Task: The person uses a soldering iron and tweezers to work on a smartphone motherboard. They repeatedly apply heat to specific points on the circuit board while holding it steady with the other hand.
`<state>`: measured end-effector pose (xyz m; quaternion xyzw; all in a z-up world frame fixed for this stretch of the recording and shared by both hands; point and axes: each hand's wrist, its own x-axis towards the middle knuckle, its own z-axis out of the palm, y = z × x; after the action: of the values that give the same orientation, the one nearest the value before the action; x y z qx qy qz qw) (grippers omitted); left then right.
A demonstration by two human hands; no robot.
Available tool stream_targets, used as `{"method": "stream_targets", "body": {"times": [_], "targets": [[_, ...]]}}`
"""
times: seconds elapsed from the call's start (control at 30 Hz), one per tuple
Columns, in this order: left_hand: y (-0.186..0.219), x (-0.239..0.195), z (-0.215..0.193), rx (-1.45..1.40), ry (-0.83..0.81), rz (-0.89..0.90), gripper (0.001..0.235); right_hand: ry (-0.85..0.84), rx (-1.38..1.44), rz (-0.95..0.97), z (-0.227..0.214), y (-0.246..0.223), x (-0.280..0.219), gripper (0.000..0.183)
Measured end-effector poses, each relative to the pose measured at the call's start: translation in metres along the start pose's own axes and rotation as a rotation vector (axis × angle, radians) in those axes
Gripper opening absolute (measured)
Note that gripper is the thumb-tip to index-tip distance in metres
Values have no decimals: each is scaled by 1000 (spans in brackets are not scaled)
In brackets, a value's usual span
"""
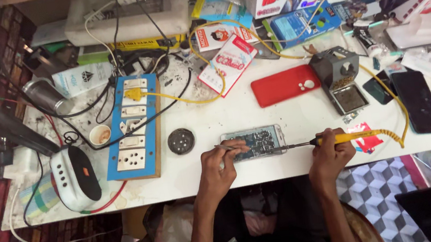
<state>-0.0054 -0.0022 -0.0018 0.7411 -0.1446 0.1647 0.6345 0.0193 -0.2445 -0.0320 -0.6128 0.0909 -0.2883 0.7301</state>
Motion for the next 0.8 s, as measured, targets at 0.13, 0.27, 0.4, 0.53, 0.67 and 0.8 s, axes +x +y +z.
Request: {"method": "stream_targets", "body": {"times": [0.13,0.27,0.4,0.53,0.67,0.8], "targets": [[0,1,0,-21,-9,-17,19,66,74,32,-1,3,4,31],[0,1,-1,-31,-10,-26,18,64,89,42,0,2,6,29],[1,1,-1,-25,-5,-35,18,80,44,37,4,-1,6,28],[0,2,-1,-44,-6,-17,17,67,35,26,4,0,7,29],[-1,0,-2,-81,-17,-70,18,54,19,25,2,2,3,28],[-3,3,0,-39,-22,8,18,59,-20,-1,1,2,5,29]]}}
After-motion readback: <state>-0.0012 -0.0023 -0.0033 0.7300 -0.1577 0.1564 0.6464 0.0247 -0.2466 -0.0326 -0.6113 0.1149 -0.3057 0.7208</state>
